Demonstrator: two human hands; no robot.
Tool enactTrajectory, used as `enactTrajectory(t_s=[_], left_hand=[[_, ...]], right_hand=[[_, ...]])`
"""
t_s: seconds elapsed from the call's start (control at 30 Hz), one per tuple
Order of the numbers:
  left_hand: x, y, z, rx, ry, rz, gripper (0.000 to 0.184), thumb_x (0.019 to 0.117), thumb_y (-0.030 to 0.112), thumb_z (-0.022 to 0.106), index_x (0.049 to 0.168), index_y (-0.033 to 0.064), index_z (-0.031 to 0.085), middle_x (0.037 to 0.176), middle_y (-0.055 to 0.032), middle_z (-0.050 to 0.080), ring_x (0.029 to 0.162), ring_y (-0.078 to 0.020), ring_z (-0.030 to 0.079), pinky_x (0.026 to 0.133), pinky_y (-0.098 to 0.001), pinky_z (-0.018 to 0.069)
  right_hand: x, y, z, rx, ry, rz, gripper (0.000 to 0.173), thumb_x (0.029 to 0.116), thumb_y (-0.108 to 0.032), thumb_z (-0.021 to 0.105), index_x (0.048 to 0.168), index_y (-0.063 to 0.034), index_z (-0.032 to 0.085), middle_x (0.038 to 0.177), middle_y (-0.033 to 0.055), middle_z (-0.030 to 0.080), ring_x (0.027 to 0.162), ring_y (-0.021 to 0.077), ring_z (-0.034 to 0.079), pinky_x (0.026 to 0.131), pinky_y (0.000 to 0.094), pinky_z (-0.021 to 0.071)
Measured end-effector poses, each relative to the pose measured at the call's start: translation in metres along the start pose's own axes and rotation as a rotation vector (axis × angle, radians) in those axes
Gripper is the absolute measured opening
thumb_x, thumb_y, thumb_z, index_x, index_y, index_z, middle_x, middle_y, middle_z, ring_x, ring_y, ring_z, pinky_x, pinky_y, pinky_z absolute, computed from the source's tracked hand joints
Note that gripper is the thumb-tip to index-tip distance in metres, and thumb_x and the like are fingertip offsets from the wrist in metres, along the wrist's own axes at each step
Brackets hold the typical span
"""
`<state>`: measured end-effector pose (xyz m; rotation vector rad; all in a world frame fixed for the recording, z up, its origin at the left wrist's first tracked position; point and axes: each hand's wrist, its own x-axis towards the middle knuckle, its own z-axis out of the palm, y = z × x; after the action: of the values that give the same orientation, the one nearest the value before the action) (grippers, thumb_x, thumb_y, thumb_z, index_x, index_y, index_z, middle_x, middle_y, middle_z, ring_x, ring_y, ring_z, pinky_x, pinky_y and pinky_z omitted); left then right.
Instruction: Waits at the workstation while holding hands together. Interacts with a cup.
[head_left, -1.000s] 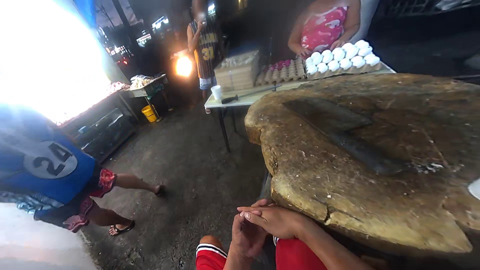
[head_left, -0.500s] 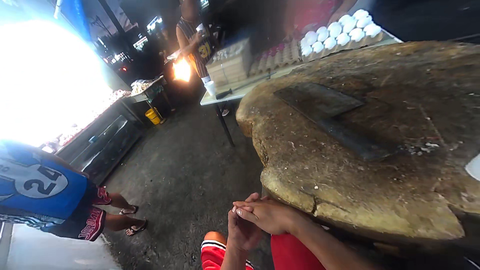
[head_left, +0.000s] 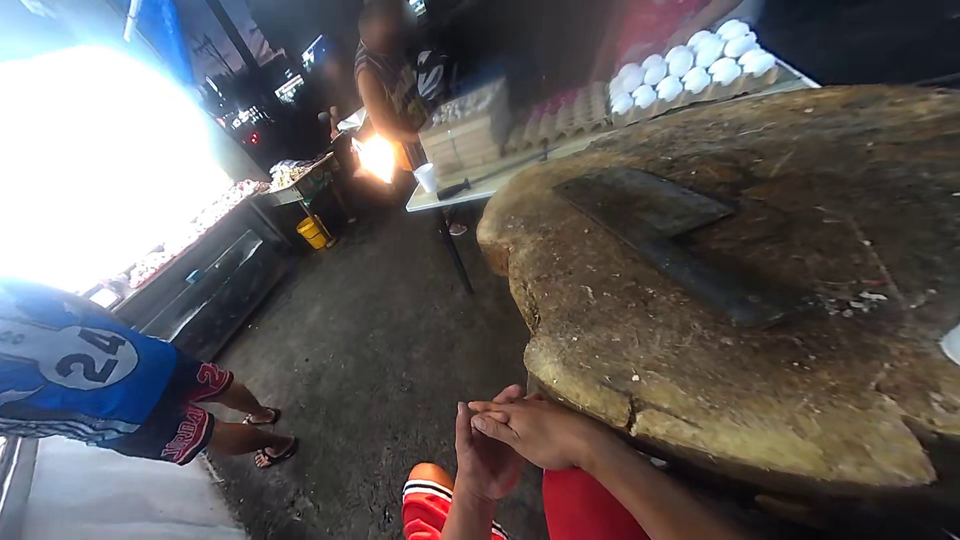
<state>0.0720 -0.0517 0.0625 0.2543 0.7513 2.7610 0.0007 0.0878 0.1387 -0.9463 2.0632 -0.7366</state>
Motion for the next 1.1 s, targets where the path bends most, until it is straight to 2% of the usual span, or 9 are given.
enactTrajectory(t_s=[0.1,0.2,0.47,0.57,0.73,0.8,0.9,0.97,1.1], left_hand=[[0.000,-0.002,-0.005,0.021,-0.047,0.024,0.079,0.0862,0.072,0.063,0.138,0.0124,0.065,0.133,-0.0111,0.069,0.125,-0.0225,0.064,0.107,-0.0398,0.0502],[-0.002,-0.003,-0.006,0.016,-0.042,0.033,0.074,0.0894,0.068,0.063,0.138,0.0122,0.065,0.135,-0.0110,0.067,0.127,-0.0228,0.063,0.107,-0.0395,0.0504],[-0.001,-0.007,-0.018,0.012,-0.059,0.031,0.077,0.0909,0.067,0.061,0.144,0.0105,0.059,0.138,-0.0125,0.065,0.128,-0.0234,0.061,0.108,-0.0412,0.0486],[-0.001,-0.007,-0.018,0.000,-0.062,0.031,0.076,0.0912,0.066,0.061,0.143,0.0109,0.060,0.136,-0.0120,0.066,0.127,-0.0227,0.062,0.108,-0.0407,0.0493],[-0.001,-0.009,-0.023,-0.003,-0.091,0.014,0.078,0.0911,0.066,0.060,0.147,0.0114,0.056,0.142,-0.0126,0.062,0.133,-0.0243,0.058,0.110,-0.0419,0.0478],[-0.001,-0.009,-0.024,-0.011,-0.096,0.028,0.077,0.0902,0.063,0.062,0.146,0.0102,0.057,0.141,-0.0129,0.063,0.131,-0.0248,0.060,0.109,-0.0421,0.0486],[-0.002,-0.006,-0.020,-0.001,-0.102,0.045,0.073,0.0882,0.057,0.066,0.143,0.0087,0.059,0.140,-0.0134,0.064,0.131,-0.0252,0.059,0.109,-0.0427,0.0479],[-0.003,-0.005,-0.016,0.003,-0.068,0.064,0.065,0.0870,0.054,0.069,0.134,0.0095,0.067,0.130,-0.0115,0.070,0.124,-0.0227,0.065,0.106,-0.0413,0.0510],[-0.003,-0.005,-0.014,0.001,-0.023,0.045,0.070,0.0834,0.054,0.072,0.137,0.0088,0.065,0.133,-0.0125,0.068,0.126,-0.0240,0.063,0.107,-0.0419,0.0499]], right_hand=[[0.000,-0.001,0.000,-0.017,0.007,0.002,0.073,0.1038,-0.071,0.019,0.160,-0.0296,0.040,0.159,0.0000,0.048,0.150,0.0222,0.041,0.124,0.0608,0.0232],[-0.001,-0.003,-0.001,-0.024,-0.001,0.018,0.072,0.1044,-0.070,0.021,0.160,-0.0282,0.040,0.159,0.0015,0.048,0.149,0.0234,0.041,0.123,0.0598,0.0251],[0.000,-0.002,0.000,-0.029,-0.009,-0.003,0.070,0.1066,-0.065,0.021,0.161,-0.0248,0.039,0.161,0.0025,0.046,0.150,0.0216,0.040,0.125,0.0551,0.0260],[0.001,0.001,0.002,-0.025,0.001,-0.010,0.071,0.1057,-0.067,0.021,0.160,-0.0253,0.040,0.160,0.0021,0.047,0.150,0.0208,0.041,0.124,0.0555,0.0264],[-0.001,-0.001,0.000,-0.021,0.003,-0.003,0.070,0.1054,-0.068,0.020,0.159,-0.0279,0.041,0.153,0.0066,0.054,0.145,0.0262,0.047,0.120,0.0610,0.0307],[-0.002,-0.001,-0.001,-0.023,0.005,-0.022,0.070,0.1056,-0.067,0.019,0.160,-0.0290,0.041,0.154,0.0058,0.054,0.145,0.0254,0.047,0.121,0.0606,0.0302],[-0.002,0.000,0.000,-0.008,0.014,-0.047,0.069,0.1066,-0.065,0.018,0.160,-0.0279,0.039,0.160,0.0024,0.047,0.149,0.0226,0.042,0.123,0.0586,0.0266],[-0.002,0.000,0.000,0.007,0.021,-0.049,0.069,0.1065,-0.066,0.018,0.160,-0.0283,0.041,0.161,0.0011,0.046,0.149,0.0214,0.041,0.123,0.0592,0.0259],[-0.003,0.001,0.000,0.020,0.024,-0.057,0.068,0.1070,-0.064,0.018,0.159,-0.0274,0.041,0.161,0.0007,0.046,0.150,0.0213,0.040,0.124,0.0594,0.0239]])
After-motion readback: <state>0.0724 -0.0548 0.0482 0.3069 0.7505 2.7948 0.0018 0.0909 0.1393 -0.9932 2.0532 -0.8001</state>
